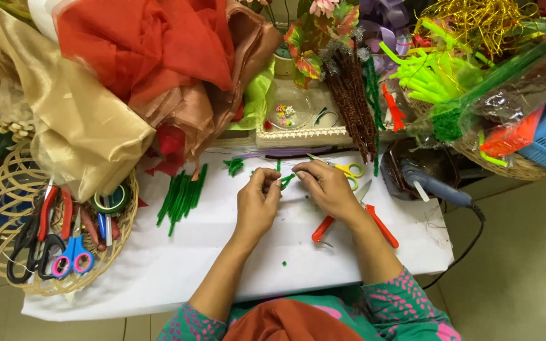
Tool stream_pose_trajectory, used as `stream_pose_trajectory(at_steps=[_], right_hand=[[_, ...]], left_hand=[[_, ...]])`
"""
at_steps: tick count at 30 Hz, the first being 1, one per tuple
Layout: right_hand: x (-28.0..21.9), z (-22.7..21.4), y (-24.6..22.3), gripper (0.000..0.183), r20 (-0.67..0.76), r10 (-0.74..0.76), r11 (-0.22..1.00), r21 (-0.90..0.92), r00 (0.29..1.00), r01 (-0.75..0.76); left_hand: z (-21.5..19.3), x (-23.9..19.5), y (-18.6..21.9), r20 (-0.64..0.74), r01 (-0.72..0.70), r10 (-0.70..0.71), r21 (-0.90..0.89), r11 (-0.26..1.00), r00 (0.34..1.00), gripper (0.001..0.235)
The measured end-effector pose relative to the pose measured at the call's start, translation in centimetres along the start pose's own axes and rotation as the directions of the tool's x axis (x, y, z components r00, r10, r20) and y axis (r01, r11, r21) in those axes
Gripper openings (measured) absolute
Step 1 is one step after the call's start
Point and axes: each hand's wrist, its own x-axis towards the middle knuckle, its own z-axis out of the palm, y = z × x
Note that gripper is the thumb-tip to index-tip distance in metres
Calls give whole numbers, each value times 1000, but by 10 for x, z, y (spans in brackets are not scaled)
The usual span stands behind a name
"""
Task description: Using a hot glue gun to assemble small green decorative floral components at a design station.
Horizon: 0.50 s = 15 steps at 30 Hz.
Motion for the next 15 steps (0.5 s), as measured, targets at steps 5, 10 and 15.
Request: stream_pose_trajectory(at_steps=[5, 10, 15], right_hand=[[-9, 2, -14, 11, -58, 55, 989, 137, 997, -46], [-28, 5, -19, 9, -63, 176, 929, 341, 982, -144], [-52, 5, -20, 15, -101, 209, 896, 417, 973, -150]], left_hand=[[1, -16, 4, -13, -101, 102, 49, 994, 995, 13], [6, -28, 4, 2, -236, 238, 159, 959, 971, 13], [14, -38, 4, 13, -330, 334, 195, 924, 942, 8]])
